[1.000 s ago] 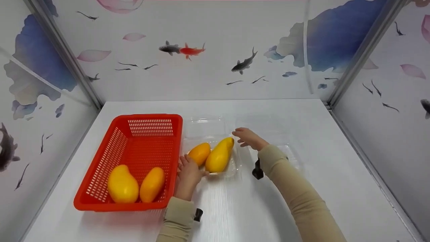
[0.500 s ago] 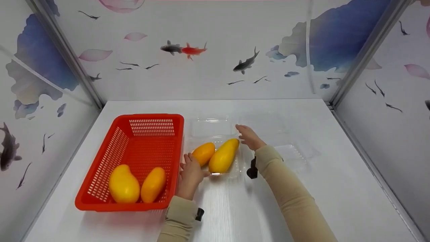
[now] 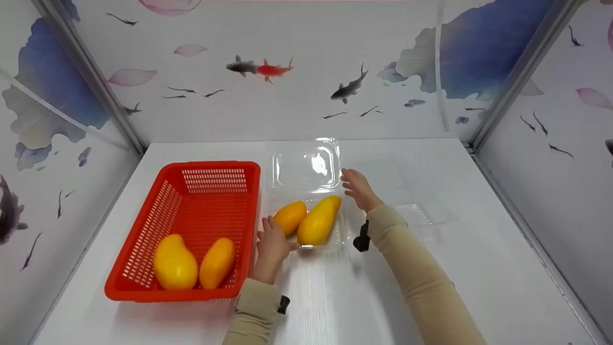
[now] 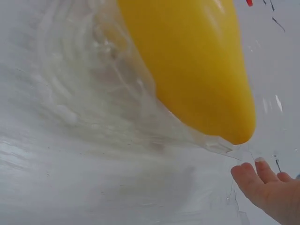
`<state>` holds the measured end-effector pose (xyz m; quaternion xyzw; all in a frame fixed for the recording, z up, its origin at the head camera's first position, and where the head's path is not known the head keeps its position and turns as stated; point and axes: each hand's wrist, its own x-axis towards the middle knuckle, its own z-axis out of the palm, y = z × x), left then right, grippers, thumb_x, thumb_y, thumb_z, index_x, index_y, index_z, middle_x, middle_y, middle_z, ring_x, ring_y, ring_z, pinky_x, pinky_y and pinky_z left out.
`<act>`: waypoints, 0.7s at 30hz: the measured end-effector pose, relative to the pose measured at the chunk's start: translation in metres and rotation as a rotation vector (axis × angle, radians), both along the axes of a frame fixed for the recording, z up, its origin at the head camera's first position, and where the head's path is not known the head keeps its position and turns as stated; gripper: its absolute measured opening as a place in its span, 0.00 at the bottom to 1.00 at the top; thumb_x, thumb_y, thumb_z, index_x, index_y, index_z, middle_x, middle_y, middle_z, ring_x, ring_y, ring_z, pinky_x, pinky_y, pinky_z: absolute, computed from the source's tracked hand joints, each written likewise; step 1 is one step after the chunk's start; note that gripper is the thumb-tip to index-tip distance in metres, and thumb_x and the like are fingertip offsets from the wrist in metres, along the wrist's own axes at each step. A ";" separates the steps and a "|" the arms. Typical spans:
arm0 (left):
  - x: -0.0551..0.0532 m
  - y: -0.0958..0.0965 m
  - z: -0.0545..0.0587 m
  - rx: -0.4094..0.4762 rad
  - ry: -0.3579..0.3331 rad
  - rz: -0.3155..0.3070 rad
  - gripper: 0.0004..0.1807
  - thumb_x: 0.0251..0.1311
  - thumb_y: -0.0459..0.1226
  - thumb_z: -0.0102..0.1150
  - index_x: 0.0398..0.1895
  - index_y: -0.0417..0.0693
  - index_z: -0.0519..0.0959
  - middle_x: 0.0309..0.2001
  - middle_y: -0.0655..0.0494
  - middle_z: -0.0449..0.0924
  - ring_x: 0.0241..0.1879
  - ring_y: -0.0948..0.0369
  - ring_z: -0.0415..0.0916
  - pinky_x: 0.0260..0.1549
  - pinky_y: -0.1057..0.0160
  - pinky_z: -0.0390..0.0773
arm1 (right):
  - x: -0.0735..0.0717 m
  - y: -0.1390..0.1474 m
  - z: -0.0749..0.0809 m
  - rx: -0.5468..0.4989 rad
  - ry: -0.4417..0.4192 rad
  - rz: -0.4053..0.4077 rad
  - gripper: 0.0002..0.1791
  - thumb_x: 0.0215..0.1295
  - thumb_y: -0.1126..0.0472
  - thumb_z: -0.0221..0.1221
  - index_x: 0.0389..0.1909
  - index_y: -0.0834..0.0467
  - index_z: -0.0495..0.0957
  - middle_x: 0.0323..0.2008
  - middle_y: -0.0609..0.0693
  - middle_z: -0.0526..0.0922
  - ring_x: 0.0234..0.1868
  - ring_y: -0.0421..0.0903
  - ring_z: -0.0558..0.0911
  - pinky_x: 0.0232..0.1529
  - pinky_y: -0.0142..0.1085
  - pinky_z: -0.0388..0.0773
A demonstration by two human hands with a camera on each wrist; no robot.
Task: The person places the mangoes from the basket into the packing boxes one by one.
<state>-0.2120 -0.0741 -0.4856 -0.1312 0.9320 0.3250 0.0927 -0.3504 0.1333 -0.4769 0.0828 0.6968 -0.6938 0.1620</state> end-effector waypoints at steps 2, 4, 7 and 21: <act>0.000 0.000 0.000 0.010 0.005 0.000 0.55 0.45 0.40 0.69 0.69 0.31 0.43 0.70 0.36 0.41 0.65 0.35 0.48 0.61 0.41 0.54 | -0.002 -0.001 0.001 0.010 0.013 -0.044 0.35 0.70 0.50 0.44 0.70 0.62 0.43 0.67 0.60 0.56 0.68 0.55 0.56 0.67 0.46 0.53; 0.000 0.000 -0.001 0.013 0.005 0.002 0.55 0.45 0.40 0.69 0.69 0.32 0.43 0.70 0.36 0.41 0.65 0.36 0.49 0.62 0.42 0.54 | -0.003 -0.001 0.003 0.032 0.025 -0.071 0.34 0.69 0.51 0.45 0.70 0.60 0.45 0.67 0.58 0.57 0.67 0.53 0.57 0.67 0.45 0.54; -0.001 0.000 -0.002 0.030 0.002 0.003 0.55 0.46 0.40 0.68 0.69 0.32 0.43 0.70 0.37 0.41 0.65 0.37 0.48 0.62 0.43 0.53 | -0.001 -0.002 0.006 0.086 0.081 -0.078 0.33 0.69 0.52 0.46 0.69 0.59 0.48 0.66 0.58 0.59 0.66 0.53 0.60 0.66 0.45 0.55; 0.005 -0.006 -0.003 0.065 0.168 0.046 0.48 0.51 0.40 0.64 0.68 0.30 0.46 0.67 0.34 0.52 0.57 0.39 0.62 0.58 0.43 0.61 | 0.033 0.008 0.026 0.458 0.508 0.059 0.22 0.68 0.59 0.47 0.60 0.63 0.63 0.55 0.61 0.70 0.56 0.55 0.70 0.59 0.46 0.66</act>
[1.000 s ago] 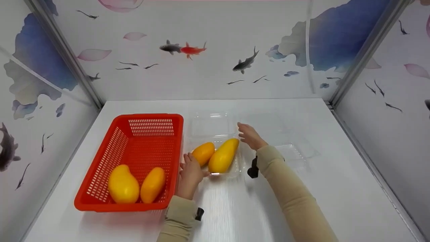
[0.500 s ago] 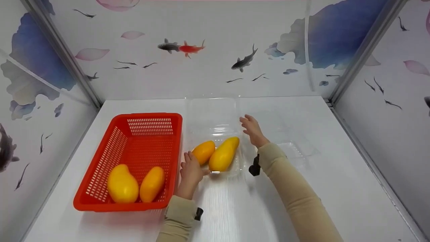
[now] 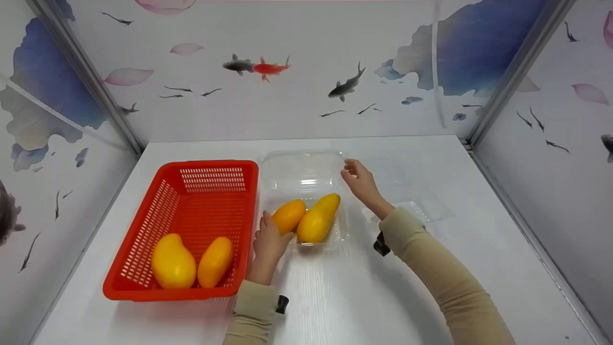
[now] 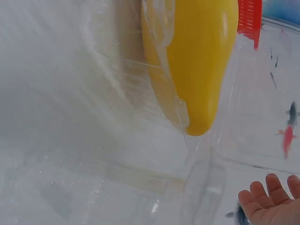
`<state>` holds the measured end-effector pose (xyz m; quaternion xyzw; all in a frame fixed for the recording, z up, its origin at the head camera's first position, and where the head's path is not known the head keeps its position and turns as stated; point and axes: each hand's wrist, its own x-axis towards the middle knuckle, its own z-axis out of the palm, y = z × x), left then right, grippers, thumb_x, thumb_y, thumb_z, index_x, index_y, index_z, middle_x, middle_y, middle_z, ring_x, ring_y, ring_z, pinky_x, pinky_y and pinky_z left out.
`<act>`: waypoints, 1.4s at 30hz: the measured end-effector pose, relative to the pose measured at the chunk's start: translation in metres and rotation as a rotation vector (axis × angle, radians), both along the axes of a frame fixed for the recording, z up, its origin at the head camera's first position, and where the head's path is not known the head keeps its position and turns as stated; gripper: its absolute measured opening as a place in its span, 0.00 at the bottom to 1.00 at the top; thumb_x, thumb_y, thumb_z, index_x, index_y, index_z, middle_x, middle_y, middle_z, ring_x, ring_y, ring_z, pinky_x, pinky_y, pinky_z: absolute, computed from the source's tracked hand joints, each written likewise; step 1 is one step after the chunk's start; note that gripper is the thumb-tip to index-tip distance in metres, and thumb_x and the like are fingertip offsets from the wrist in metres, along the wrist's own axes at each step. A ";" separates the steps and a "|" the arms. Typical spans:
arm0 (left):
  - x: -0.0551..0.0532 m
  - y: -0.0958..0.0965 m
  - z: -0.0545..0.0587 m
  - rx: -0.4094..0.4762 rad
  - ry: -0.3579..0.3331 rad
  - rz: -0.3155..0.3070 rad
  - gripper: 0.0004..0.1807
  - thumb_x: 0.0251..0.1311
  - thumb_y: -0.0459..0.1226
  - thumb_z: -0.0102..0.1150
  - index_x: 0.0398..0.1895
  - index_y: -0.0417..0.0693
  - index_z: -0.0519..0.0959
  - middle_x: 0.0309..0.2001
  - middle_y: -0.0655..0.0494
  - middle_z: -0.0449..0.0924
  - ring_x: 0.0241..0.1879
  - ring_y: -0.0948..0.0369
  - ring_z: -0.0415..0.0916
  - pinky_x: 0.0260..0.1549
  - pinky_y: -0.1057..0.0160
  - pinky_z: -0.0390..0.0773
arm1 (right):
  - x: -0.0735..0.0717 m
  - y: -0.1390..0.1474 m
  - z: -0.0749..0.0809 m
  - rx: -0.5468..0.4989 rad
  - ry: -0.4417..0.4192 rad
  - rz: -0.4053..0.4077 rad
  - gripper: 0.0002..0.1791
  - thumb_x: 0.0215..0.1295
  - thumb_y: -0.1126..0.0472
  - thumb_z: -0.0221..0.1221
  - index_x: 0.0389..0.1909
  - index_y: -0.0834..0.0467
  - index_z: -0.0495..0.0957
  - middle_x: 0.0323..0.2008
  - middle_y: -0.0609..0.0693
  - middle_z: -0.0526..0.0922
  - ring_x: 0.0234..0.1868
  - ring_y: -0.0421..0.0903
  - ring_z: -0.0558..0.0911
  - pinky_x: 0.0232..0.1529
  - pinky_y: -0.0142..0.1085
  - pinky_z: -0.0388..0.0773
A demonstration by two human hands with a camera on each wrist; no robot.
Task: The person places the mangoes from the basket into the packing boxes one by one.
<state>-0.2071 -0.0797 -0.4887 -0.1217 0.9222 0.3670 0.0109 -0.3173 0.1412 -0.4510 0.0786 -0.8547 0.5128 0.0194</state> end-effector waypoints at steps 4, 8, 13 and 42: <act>0.002 -0.003 0.000 -0.082 0.088 0.051 0.41 0.57 0.38 0.57 0.68 0.31 0.47 0.66 0.35 0.54 0.62 0.43 0.58 0.62 0.47 0.56 | 0.017 0.005 0.005 0.047 0.043 0.037 0.22 0.67 0.59 0.48 0.59 0.64 0.63 0.55 0.62 0.69 0.57 0.56 0.69 0.59 0.49 0.65; 0.002 -0.006 0.000 -0.308 0.241 0.104 0.34 0.60 0.36 0.50 0.67 0.33 0.51 0.63 0.37 0.59 0.62 0.46 0.56 0.65 0.50 0.52 | 0.036 0.011 0.006 0.074 0.063 0.081 0.22 0.67 0.60 0.49 0.60 0.64 0.63 0.56 0.63 0.68 0.53 0.58 0.72 0.56 0.50 0.68; 0.004 -0.008 -0.001 -0.306 0.416 0.186 0.30 0.62 0.41 0.48 0.66 0.43 0.56 0.59 0.43 0.63 0.56 0.51 0.60 0.58 0.52 0.61 | 0.057 0.017 0.003 0.079 -0.047 0.151 0.25 0.68 0.59 0.49 0.63 0.62 0.60 0.62 0.62 0.64 0.52 0.58 0.74 0.51 0.47 0.73; 0.012 -0.005 -0.023 -0.275 0.437 0.130 0.16 0.63 0.38 0.49 0.50 0.38 0.71 0.29 0.48 0.76 0.32 0.54 0.74 0.38 0.59 0.78 | 0.112 0.020 -0.061 -0.092 -0.327 0.165 0.28 0.69 0.58 0.47 0.66 0.63 0.54 0.59 0.67 0.66 0.37 0.53 0.82 0.26 0.36 0.79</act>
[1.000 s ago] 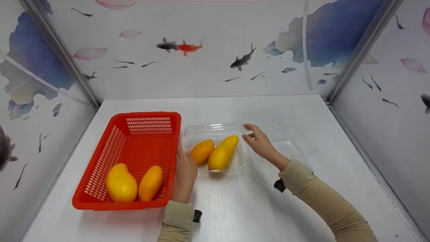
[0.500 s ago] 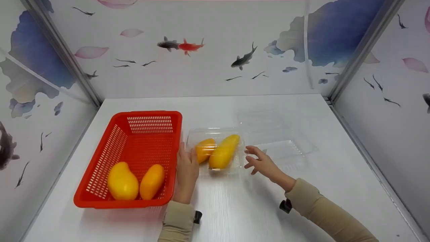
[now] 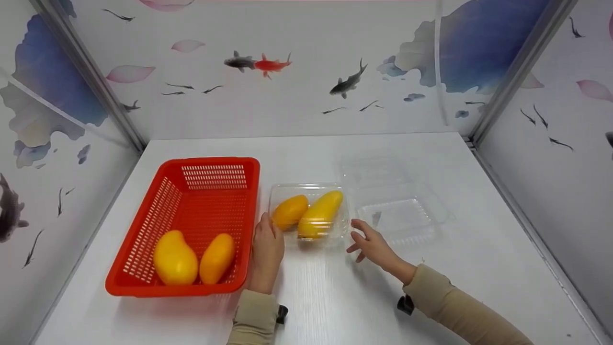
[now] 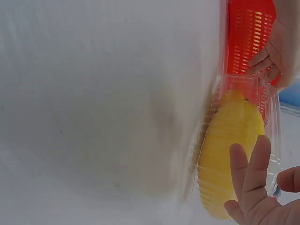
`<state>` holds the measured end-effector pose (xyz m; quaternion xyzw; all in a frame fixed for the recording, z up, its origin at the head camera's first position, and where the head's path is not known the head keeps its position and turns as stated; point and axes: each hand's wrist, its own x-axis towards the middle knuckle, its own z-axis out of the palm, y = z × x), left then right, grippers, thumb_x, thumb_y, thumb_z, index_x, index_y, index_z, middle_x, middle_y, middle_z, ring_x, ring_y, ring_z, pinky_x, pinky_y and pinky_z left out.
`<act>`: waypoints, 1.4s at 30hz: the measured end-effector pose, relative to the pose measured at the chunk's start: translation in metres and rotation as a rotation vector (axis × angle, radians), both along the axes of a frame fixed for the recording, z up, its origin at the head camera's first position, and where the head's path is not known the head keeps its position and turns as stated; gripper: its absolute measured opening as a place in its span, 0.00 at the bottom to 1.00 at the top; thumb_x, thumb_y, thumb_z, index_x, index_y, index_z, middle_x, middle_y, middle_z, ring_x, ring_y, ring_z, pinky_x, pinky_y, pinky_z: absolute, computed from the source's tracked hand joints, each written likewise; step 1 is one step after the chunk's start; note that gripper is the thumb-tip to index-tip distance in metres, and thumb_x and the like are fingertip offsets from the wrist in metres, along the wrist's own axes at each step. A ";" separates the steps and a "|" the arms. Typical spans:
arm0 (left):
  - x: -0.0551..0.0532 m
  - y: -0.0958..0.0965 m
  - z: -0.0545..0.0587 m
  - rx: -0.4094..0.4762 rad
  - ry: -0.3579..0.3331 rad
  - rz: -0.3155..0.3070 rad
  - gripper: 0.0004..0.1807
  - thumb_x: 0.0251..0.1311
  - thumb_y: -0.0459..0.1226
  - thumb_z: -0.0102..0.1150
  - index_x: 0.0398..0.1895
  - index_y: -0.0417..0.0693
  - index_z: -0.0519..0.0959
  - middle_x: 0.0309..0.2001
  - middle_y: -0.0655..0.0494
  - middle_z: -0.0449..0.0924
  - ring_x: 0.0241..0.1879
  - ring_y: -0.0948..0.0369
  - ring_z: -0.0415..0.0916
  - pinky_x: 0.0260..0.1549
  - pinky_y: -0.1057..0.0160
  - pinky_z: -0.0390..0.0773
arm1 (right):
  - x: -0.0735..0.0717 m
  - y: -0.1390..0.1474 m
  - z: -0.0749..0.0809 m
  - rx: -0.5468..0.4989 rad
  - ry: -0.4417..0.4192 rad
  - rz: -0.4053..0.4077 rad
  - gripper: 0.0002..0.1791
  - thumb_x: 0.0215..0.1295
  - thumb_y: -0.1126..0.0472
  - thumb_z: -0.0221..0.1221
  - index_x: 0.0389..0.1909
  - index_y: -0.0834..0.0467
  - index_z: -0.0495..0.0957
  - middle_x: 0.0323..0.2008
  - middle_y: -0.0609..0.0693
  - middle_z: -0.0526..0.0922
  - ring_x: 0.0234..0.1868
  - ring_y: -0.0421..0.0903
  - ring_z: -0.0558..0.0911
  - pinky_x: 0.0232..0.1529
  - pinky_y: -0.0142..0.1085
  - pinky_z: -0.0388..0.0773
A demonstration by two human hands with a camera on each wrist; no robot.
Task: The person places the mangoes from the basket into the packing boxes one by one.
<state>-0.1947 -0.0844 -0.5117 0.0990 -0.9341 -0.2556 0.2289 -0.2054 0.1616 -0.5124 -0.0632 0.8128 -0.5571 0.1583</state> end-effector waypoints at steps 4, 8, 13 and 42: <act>-0.002 -0.001 -0.005 -0.088 0.025 0.018 0.14 0.63 0.38 0.50 0.46 0.37 0.73 0.25 0.48 0.74 0.28 0.54 0.73 0.33 0.62 0.77 | 0.001 -0.003 -0.006 -0.104 -0.031 -0.039 0.28 0.71 0.57 0.44 0.65 0.66 0.51 0.62 0.68 0.61 0.35 0.53 0.83 0.29 0.40 0.81; -0.003 0.000 -0.010 -0.262 0.026 0.050 0.12 0.61 0.37 0.53 0.43 0.37 0.72 0.26 0.48 0.72 0.27 0.55 0.70 0.30 0.63 0.75 | 0.001 -0.010 -0.012 -0.181 -0.078 -0.114 0.24 0.72 0.59 0.42 0.63 0.66 0.52 0.58 0.70 0.65 0.31 0.53 0.83 0.31 0.41 0.81; -0.005 0.000 -0.015 -0.307 -0.006 0.080 0.14 0.58 0.35 0.55 0.43 0.34 0.70 0.32 0.44 0.73 0.34 0.52 0.71 0.38 0.60 0.75 | 0.001 -0.017 -0.015 -0.278 -0.157 -0.201 0.21 0.70 0.61 0.42 0.59 0.66 0.53 0.51 0.68 0.69 0.25 0.47 0.82 0.30 0.39 0.81; -0.015 -0.008 -0.008 0.502 -0.402 0.038 0.24 0.66 0.38 0.41 0.63 0.36 0.60 0.62 0.39 0.63 0.56 0.49 0.66 0.58 0.51 0.65 | -0.014 -0.018 -0.009 -0.436 -0.351 -0.213 0.27 0.64 0.68 0.39 0.63 0.66 0.46 0.29 0.55 0.81 0.21 0.43 0.80 0.31 0.37 0.81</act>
